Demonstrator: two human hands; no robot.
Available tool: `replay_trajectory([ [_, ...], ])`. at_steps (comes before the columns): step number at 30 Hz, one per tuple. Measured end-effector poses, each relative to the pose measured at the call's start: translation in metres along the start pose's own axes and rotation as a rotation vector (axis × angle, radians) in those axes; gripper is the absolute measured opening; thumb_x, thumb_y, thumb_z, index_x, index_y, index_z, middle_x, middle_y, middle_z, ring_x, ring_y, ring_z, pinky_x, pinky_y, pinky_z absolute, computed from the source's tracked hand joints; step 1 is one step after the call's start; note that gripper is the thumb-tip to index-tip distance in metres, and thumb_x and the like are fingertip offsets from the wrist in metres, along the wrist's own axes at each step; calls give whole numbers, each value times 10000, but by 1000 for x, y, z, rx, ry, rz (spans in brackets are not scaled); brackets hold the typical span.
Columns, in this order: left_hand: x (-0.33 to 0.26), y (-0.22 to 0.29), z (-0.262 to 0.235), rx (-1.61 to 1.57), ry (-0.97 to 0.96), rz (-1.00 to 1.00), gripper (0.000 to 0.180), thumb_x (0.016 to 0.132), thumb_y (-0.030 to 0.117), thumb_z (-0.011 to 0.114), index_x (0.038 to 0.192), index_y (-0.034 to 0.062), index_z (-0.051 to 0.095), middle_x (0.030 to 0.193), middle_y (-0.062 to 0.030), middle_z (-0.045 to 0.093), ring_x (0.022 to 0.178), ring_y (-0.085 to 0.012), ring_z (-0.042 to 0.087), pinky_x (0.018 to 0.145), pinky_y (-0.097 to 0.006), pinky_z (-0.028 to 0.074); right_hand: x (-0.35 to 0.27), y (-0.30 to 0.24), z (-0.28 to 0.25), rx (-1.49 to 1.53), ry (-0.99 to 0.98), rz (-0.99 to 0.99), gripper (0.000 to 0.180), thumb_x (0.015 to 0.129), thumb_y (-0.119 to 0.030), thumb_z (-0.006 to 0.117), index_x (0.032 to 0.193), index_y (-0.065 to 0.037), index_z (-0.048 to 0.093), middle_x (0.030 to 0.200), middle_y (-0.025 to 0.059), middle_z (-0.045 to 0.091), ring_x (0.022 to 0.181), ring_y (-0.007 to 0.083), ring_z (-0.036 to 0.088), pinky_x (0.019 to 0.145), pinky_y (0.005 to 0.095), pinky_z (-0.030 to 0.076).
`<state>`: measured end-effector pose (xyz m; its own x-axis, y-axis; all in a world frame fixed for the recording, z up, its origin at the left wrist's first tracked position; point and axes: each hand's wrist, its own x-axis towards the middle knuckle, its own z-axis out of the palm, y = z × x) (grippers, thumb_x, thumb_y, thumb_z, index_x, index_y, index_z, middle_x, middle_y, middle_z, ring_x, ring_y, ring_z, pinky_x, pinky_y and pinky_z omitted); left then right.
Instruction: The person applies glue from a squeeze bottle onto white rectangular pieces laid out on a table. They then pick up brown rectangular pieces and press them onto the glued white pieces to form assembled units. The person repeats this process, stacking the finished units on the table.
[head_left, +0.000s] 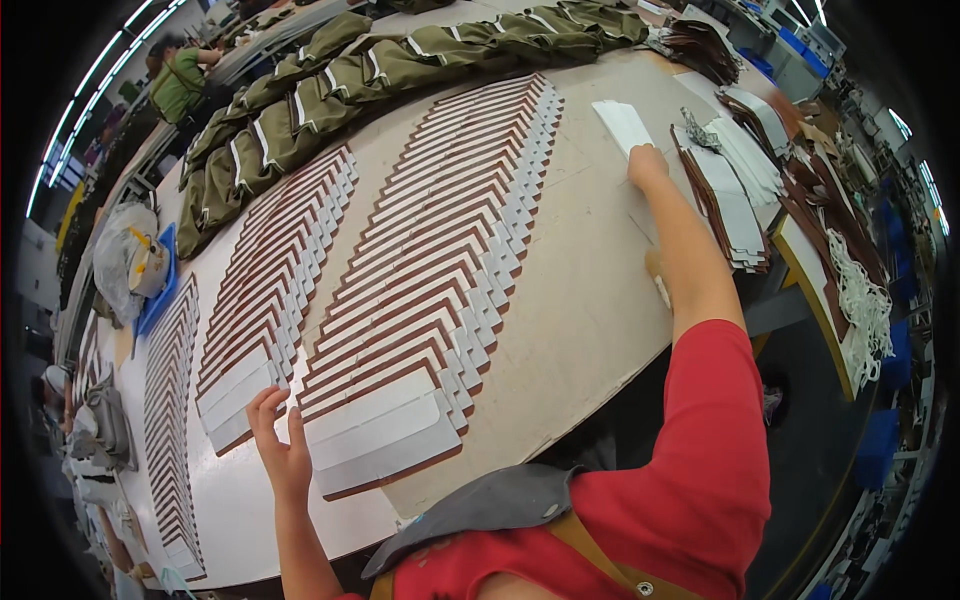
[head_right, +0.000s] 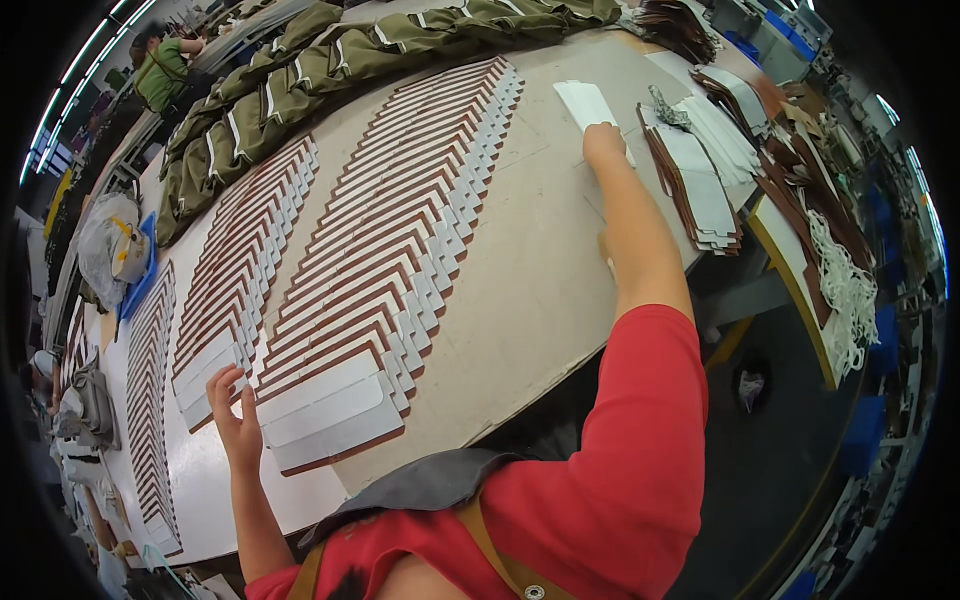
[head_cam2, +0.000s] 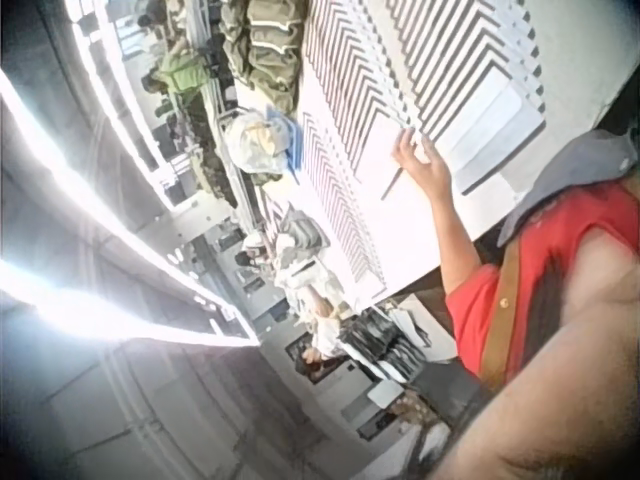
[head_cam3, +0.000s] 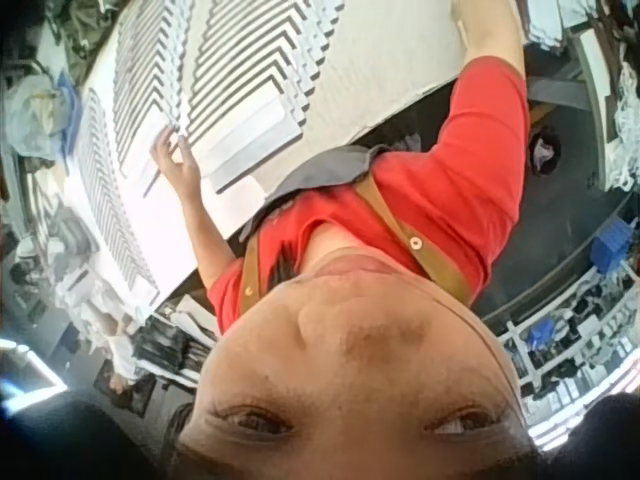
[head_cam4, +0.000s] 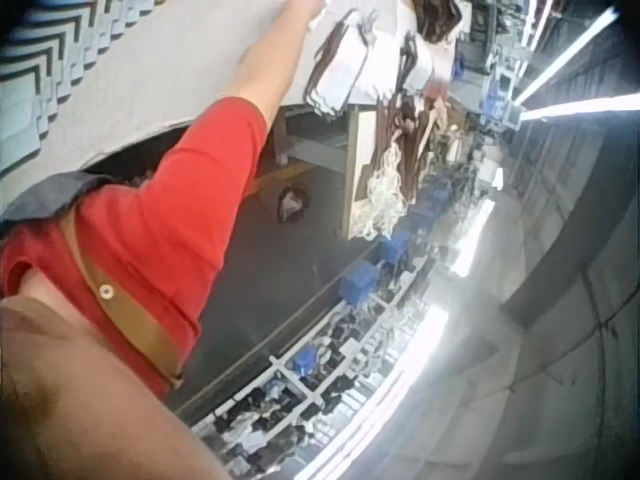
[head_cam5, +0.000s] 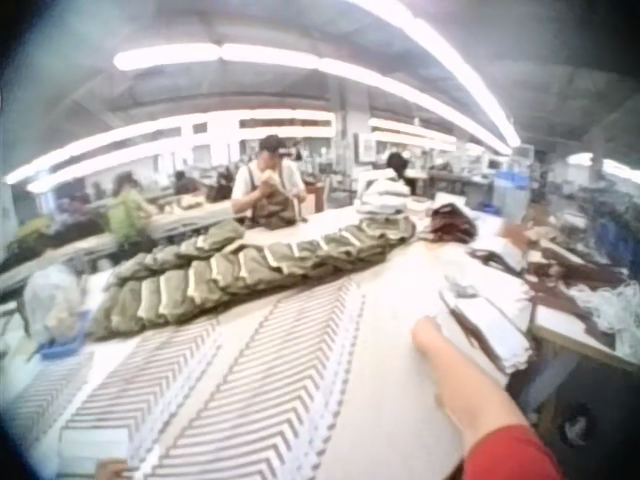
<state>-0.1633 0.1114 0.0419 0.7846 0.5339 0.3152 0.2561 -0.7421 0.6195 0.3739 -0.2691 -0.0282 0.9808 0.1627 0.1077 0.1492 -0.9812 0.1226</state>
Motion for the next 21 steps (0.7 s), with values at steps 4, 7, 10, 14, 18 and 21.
replay_trajectory([
  [4, 15, 37, 21, -46, -74, 20, 190, 851, 30, 536, 1039, 29, 564, 1136, -129, 505, 1096, -270, 479, 946, -359, 370, 13, 15, -18, 200, -91, 43, 274, 766, -150, 564, 961, 17, 660, 1017, 232, 638, 952, 352, 630, 832, 418, 502],
  [7, 32, 61, 55, -113, -162, 171, 191, 836, 17, 561, 1026, 23, 571, 1110, -132, 521, 1067, -271, 500, 936, -352, 382, 16, 33, -11, 277, -35, 52, 265, 729, -145, 560, 900, 24, 673, 942, 243, 651, 899, 348, 646, 815, 403, 503],
  [10, 45, 98, 89, -206, -293, 273, 201, 830, 20, 576, 1030, 32, 573, 1095, -131, 527, 1049, -275, 507, 906, -356, 402, 15, 46, -15, 407, -171, 74, 365, 728, -157, 577, 1021, 51, 638, 995, 243, 645, 974, 373, 622, 829, 424, 497],
  [14, 49, 138, 120, -292, -497, 346, 229, 829, 26, 583, 1057, 47, 564, 1122, -124, 509, 1048, -290, 500, 887, -360, 412, 9, 58, -2, 552, -163, 140, 333, 734, -128, 545, 981, 77, 637, 928, 251, 652, 908, 350, 645, 796, 415, 504],
  [18, 52, 155, 148, -352, -549, 490, 230, 841, 36, 574, 1071, 52, 569, 1119, -115, 512, 1042, -268, 510, 883, -342, 414, -4, 71, 5, 790, -247, 217, 227, 780, -102, 525, 922, 43, 626, 785, 148, 635, 727, 241, 631, 655, 352, 485],
  [21, 54, 162, 160, -424, -615, 444, 221, 859, 67, 562, 1078, 41, 559, 1110, -129, 510, 1034, -279, 512, 882, -362, 418, -29, 68, -10, 931, -118, 155, 182, 816, -103, 515, 902, 27, 610, 732, 90, 617, 640, 180, 588, 582, 295, 450],
])
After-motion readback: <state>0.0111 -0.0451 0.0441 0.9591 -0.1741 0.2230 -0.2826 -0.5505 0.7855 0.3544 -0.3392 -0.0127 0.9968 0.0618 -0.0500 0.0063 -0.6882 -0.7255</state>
